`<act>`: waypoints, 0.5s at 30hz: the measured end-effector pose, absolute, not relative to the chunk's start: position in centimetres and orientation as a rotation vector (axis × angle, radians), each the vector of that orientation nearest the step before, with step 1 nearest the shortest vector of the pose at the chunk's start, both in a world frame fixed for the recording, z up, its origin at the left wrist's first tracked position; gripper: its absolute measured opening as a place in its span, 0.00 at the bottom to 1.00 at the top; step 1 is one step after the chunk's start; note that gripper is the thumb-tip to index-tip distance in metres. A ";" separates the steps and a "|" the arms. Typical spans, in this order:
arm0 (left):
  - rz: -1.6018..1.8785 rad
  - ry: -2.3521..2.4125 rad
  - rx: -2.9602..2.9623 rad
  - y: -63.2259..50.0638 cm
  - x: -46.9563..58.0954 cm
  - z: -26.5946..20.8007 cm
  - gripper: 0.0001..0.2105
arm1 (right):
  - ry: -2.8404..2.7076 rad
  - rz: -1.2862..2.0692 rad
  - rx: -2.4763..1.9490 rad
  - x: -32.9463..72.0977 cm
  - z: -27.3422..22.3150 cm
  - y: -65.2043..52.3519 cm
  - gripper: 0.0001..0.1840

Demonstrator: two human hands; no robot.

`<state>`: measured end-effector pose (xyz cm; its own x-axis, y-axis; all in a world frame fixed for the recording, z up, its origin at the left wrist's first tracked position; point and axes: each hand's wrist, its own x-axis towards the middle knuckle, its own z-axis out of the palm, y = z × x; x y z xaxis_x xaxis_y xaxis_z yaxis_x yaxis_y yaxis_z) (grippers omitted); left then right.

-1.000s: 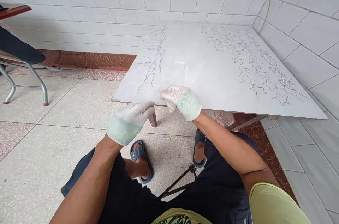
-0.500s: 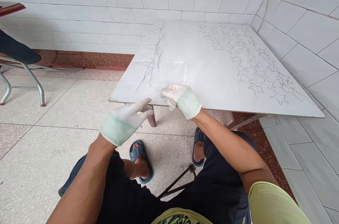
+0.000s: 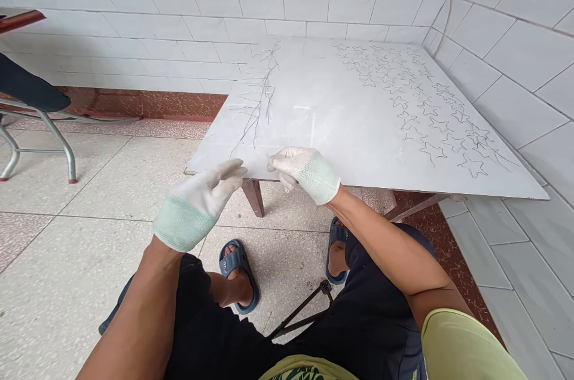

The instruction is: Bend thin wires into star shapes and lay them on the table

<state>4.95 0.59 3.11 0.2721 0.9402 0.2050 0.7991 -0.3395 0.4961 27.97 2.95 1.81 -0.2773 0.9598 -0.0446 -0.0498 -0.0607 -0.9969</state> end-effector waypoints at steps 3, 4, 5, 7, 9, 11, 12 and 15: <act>0.649 1.627 2.179 0.2 6.0 3.3 0.21 | -1.458 1.492 -1.066 27.2 2.1 2.3 0.11; 0.621 1.646 2.209 0.0 6.4 3.1 0.21 | -1.501 1.476 -1.081 26.9 2.2 2.0 0.11; 0.597 1.663 2.251 -0.1 6.8 2.9 0.19 | -1.543 1.453 -1.100 26.6 2.2 1.7 0.10; 0.569 1.686 2.340 -0.2 7.2 2.3 0.17 | -1.610 1.404 -1.138 26.2 2.4 1.3 0.10; 0.559 1.699 2.395 -0.2 7.2 1.7 0.17 | -1.650 1.385 -1.148 26.1 2.5 1.0 0.11; 0.585 1.703 2.411 -0.2 6.8 1.3 0.18 | -1.667 1.398 -1.149 26.1 2.5 1.1 0.11; 0.618 1.702 2.410 -0.2 6.6 1.1 0.18 | -1.665 1.412 -1.150 26.1 2.5 1.2 0.10; 0.762 1.710 2.403 -0.3 6.2 0.7 0.19 | -1.587 1.469 -1.135 26.0 2.4 1.5 0.09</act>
<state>6.19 -0.34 0.74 0.2465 0.9073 0.3406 0.8597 -0.3669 0.3552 26.03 1.53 2.37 -0.3841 0.9202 -0.0751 0.1459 -0.0198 -0.9891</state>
